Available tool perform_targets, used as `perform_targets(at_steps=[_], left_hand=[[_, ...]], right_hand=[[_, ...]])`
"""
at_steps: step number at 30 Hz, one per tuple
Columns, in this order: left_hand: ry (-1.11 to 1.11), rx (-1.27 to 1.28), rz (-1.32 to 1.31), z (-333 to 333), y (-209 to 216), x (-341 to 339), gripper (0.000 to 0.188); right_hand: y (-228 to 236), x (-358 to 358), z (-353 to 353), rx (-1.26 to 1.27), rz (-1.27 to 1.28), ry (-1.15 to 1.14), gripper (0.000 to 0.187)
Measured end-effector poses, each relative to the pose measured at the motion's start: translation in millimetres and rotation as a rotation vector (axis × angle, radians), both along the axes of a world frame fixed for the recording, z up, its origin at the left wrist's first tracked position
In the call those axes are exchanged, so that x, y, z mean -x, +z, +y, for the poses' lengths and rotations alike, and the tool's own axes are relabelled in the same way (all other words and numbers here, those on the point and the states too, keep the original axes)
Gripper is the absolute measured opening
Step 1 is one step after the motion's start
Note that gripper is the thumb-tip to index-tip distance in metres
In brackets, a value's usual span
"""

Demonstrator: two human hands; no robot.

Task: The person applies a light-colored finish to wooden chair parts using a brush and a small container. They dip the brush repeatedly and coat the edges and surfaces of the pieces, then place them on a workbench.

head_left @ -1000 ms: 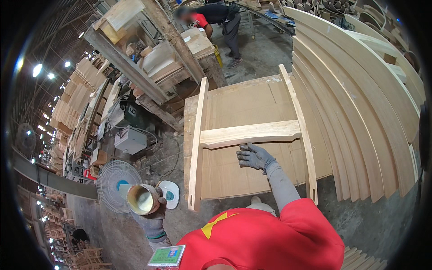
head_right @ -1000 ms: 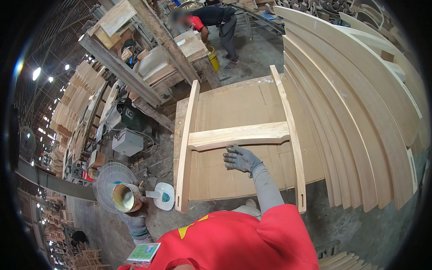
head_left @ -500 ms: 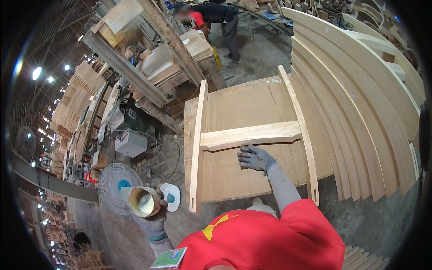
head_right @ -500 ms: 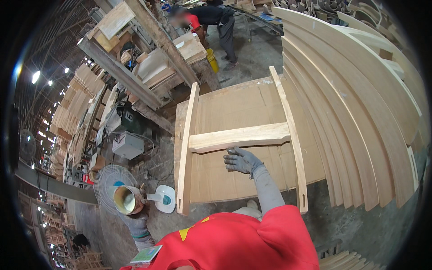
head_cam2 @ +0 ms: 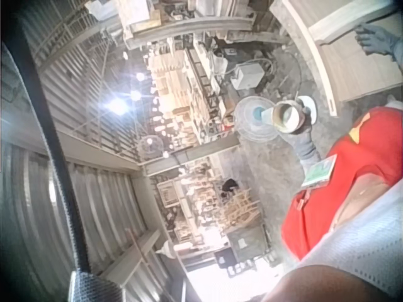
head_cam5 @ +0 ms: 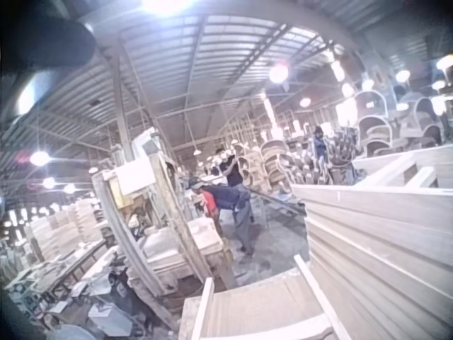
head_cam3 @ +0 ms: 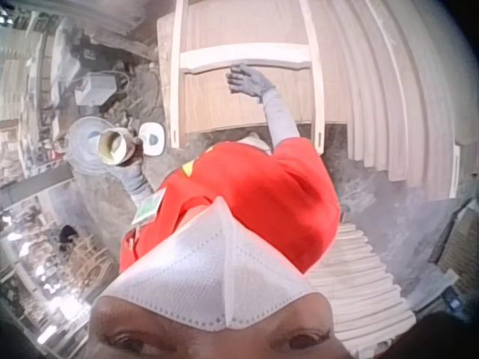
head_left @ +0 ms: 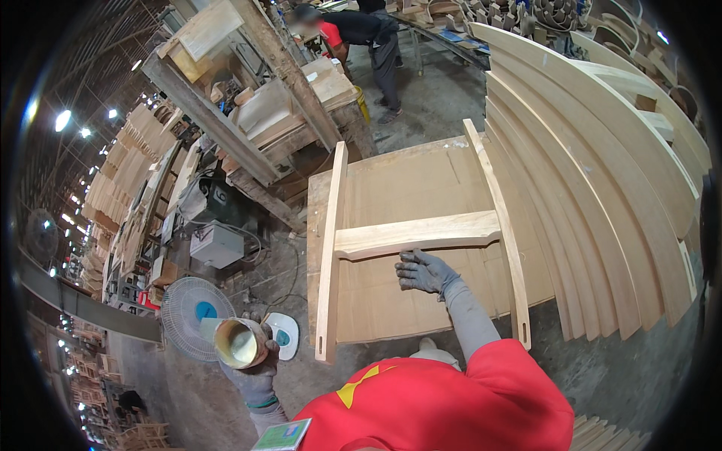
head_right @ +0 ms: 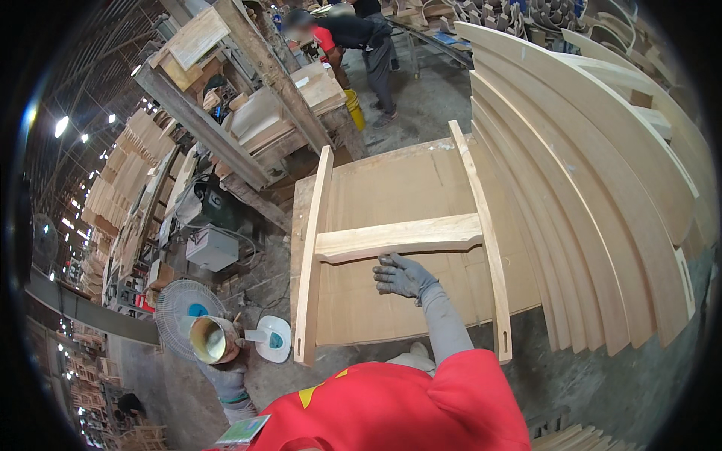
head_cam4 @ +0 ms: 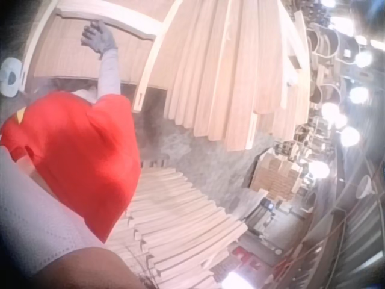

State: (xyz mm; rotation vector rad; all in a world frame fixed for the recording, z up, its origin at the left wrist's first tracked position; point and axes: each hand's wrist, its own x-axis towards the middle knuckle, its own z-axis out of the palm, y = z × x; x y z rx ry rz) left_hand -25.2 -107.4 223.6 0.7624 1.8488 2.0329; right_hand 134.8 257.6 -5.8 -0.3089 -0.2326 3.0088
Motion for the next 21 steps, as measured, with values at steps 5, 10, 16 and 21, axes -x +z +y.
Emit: perform_targets(at_steps=[5, 10, 16, 21], left_hand=[[0.03, -0.131, -0.181, -10.1, -13.1, 7.0, 0.041], [-0.009, -0.286, -0.298, -15.3, -15.3, 9.0, 0.042], [0.038, -0.326, -0.27, 1.0, 9.6, -13.5, 0.042], [-0.027, -0.447, -0.427, -3.9, 7.2, -8.1, 0.042]], right_hand=[[0.9, 0.5, -1.9, 0.005, -0.002, 0.0, 0.036], [2.3, 1.3, -3.2, 0.011, -0.004, 0.002, 0.034], [5.8, -1.0, -1.5, -0.009, 0.003, 0.011, 0.034], [3.8, 0.4, -2.4, -0.012, 0.001, 0.008, 0.034]])
